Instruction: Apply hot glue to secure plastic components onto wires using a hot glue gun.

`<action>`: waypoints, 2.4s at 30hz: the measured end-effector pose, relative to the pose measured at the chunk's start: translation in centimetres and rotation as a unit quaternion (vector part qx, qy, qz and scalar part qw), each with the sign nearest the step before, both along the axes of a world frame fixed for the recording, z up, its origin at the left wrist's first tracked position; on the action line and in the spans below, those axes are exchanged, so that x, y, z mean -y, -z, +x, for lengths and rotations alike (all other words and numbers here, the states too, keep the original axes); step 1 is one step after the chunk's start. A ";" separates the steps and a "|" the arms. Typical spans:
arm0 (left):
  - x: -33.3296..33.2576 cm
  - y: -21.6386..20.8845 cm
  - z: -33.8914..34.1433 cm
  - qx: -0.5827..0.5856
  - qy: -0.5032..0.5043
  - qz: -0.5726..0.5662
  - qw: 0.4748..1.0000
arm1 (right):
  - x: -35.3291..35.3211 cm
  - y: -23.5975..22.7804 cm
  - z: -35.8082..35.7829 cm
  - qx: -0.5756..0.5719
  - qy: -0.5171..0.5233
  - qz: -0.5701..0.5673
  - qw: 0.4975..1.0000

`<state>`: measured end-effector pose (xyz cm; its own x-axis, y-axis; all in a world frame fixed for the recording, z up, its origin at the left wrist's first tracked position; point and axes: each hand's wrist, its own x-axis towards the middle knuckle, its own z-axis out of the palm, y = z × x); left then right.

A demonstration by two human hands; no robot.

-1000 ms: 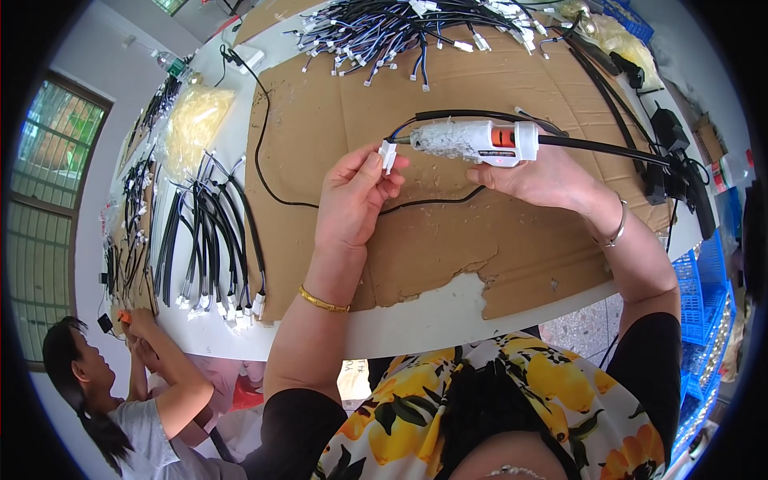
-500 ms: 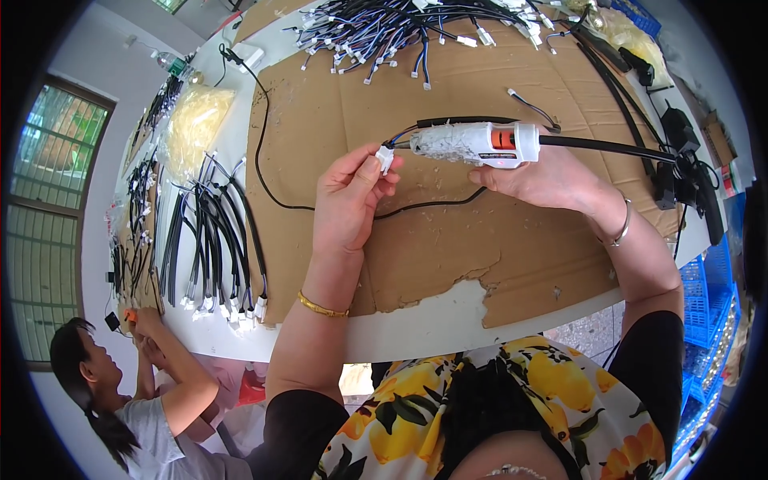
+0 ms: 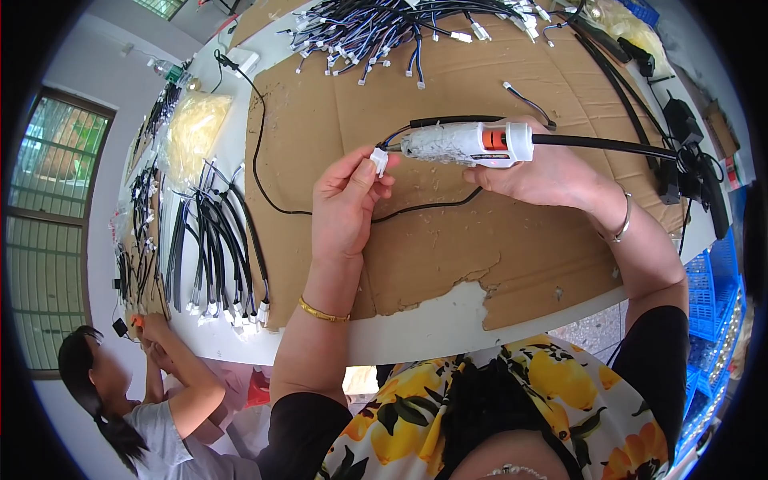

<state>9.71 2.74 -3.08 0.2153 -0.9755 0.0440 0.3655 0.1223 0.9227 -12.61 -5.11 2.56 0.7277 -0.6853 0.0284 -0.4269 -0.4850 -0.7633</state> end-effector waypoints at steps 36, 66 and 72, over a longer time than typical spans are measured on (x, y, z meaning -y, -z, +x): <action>-0.2 -0.2 0.2 -0.124 0.060 0.010 0.990 | 0.3 0.3 -0.1 0.040 0.004 0.018 0.999; -0.4 -0.3 0.4 -0.174 0.101 0.008 0.980 | 0.3 -0.4 -0.5 0.025 0.016 0.073 0.997; -0.4 -0.2 0.6 -0.144 0.028 -0.012 0.989 | 0.4 0.3 -0.6 0.040 0.024 0.050 0.998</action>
<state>10.34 3.13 -2.85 0.1677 -0.9858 0.0112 0.6196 0.1143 0.7765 -13.24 -5.52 2.27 0.6920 -0.7218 0.0143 -0.3836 -0.3845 -0.8396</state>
